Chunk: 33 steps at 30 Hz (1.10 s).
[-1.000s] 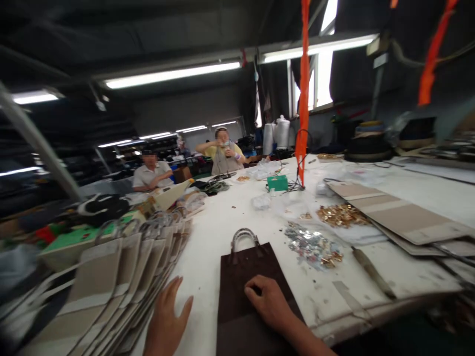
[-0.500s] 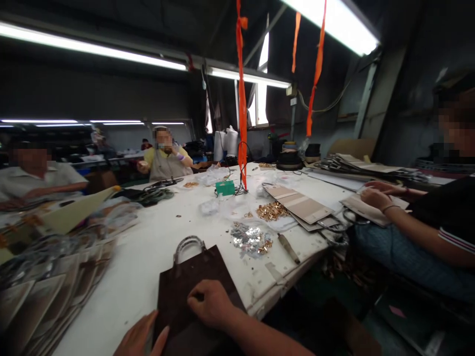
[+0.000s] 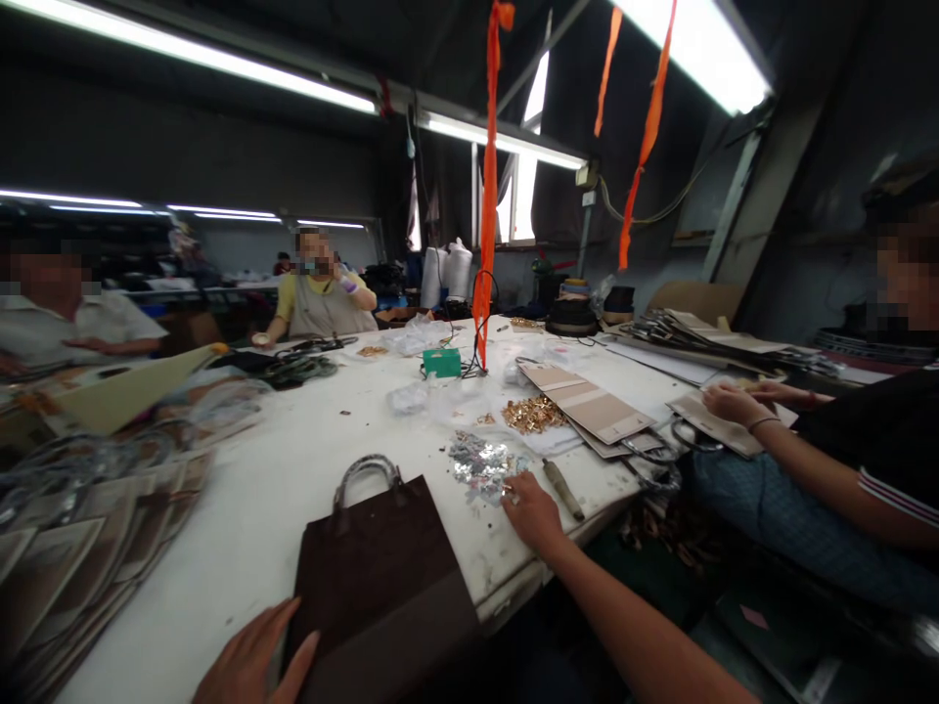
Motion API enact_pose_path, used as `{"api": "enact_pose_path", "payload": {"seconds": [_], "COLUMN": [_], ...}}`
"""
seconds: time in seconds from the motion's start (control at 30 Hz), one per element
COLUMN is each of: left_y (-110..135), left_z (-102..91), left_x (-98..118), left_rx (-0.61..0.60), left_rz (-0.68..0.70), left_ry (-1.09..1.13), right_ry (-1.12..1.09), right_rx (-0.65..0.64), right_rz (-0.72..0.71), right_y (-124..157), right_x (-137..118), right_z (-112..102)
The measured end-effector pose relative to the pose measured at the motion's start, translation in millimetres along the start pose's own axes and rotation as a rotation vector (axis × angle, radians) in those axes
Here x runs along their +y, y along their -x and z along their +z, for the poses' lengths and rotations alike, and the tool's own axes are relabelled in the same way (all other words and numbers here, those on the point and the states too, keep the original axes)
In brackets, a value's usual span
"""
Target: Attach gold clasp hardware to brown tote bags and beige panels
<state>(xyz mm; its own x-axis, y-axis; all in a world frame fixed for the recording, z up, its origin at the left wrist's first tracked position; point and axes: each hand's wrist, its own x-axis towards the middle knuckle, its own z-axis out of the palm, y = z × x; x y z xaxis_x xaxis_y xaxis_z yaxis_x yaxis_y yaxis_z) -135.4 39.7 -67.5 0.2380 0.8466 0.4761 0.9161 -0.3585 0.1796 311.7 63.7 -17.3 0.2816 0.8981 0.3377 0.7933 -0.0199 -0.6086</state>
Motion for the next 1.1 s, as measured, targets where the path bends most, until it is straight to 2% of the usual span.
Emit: {"api": "enact_pose_path", "payload": {"seconds": [0.17,0.33,0.43,0.5,0.57,0.67,0.77,0.87,1.0,1.1], "left_y": [3,7,9,10,8,-5,-29,-53,-76,-88], "left_z": [-10.0,-17.7,-18.8,-19.4,-21.0,-25.5,-30.0,-30.2,-25.4,-26.9], "left_x": [14,25,28,28,28,29,33,39,43,44], "left_rx": [0.025,0.042,0.059,0.064,0.066,0.069,0.033,-0.013,0.003,0.032], "left_rz": [-0.048,-0.105,-0.123,-0.141,-0.17,-0.238,-0.341,-0.451,-0.552,-0.711], "left_ry": [0.015,0.037,0.054,0.077,0.119,0.182,0.23,0.319,0.438,0.804], "right_ry": [0.157,0.137,-0.096,-0.347,-0.56,-0.721,-0.73,-0.715,-0.747,-0.771], "right_rx": [-0.099,-0.12,-0.094,-0.117,-0.193,-0.301,-0.354,-0.353,-0.308,-0.267], "right_rz": [-0.004,-0.061,-0.134,-0.084,0.019,0.055,0.02,-0.011,-0.085,0.006], "right_y": [-21,-26,-17,-8,0,12,23,32,39,39], "right_x": [5,-6,-23,-41,-64,-100,-131,-150,-156,-155], "right_z": [-2,-3,2,10,21,45,74,97,104,100]}}
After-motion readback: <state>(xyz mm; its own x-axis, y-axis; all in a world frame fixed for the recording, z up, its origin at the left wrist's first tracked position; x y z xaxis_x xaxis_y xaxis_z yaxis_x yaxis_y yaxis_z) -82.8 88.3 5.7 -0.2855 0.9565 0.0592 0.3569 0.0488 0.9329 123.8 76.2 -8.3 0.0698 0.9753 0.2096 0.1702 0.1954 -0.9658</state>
